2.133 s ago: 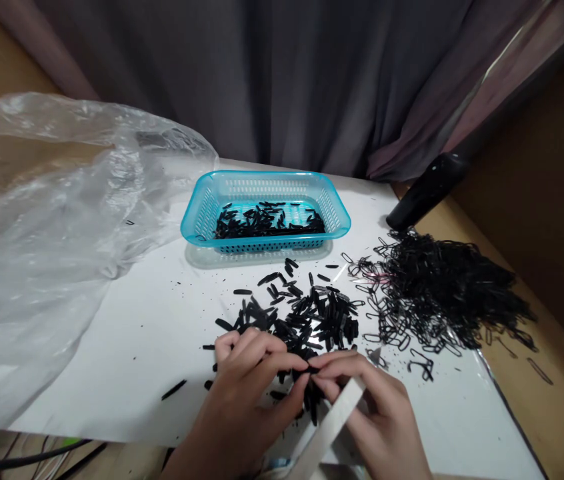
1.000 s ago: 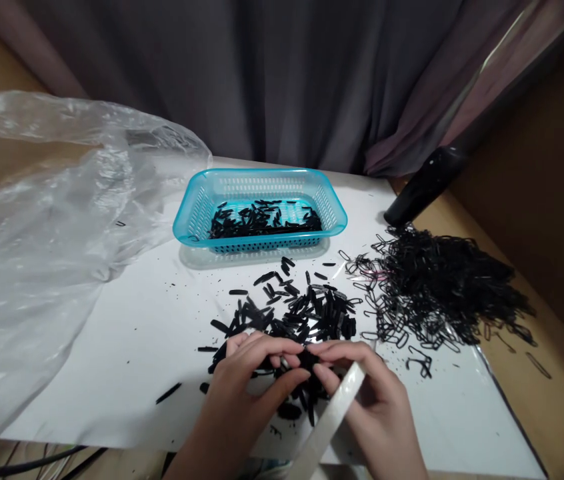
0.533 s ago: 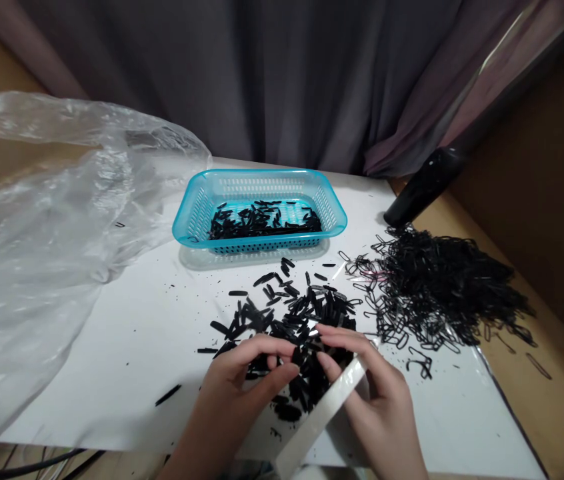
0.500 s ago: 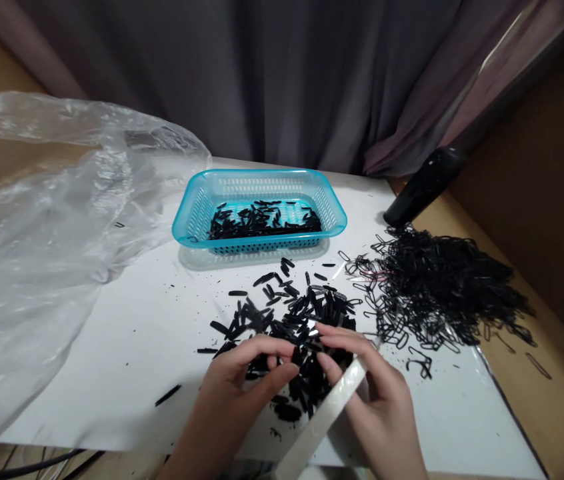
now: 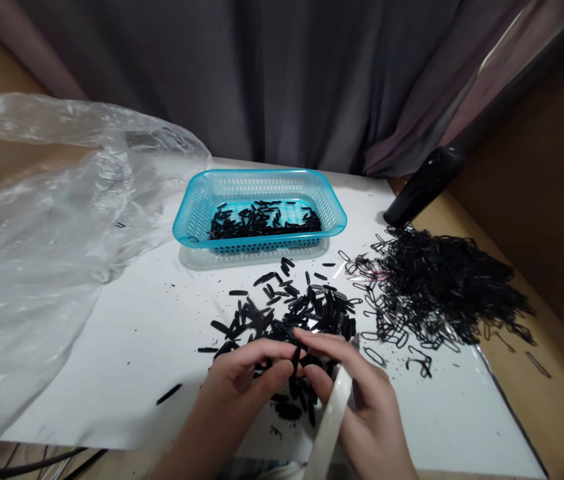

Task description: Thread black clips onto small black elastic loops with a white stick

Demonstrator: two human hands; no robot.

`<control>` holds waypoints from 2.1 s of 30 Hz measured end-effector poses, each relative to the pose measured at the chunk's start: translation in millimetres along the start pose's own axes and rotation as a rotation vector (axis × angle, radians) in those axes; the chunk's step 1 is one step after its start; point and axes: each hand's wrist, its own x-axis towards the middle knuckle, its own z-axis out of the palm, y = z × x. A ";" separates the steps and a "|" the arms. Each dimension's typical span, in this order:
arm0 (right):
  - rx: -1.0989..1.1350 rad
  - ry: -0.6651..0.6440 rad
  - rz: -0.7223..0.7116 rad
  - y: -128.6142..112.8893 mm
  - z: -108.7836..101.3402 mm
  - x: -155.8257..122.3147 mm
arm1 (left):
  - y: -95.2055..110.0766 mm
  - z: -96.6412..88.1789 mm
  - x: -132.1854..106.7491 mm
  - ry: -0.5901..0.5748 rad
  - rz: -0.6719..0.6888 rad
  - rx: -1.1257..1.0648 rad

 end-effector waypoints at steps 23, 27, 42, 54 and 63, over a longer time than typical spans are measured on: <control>-0.640 -0.078 -0.558 -4.5 -31.1 4.5 | 4.0 4.9 -8.2 0.251 0.703 0.657; -0.766 -0.169 -0.640 -11.1 -37.3 10.7 | -0.9 -1.1 -15.2 0.173 0.788 0.829; -0.851 -0.308 -0.620 -6.1 -37.8 5.1 | -18.8 -10.7 -22.6 -0.052 0.839 0.922; -0.588 -0.076 -0.406 1.1 -15.1 -18.1 | -7.5 -3.4 -21.2 0.103 0.914 0.889; -0.460 0.142 -0.349 4.7 3.8 -20.0 | -3.5 0.2 -16.6 0.145 0.964 0.888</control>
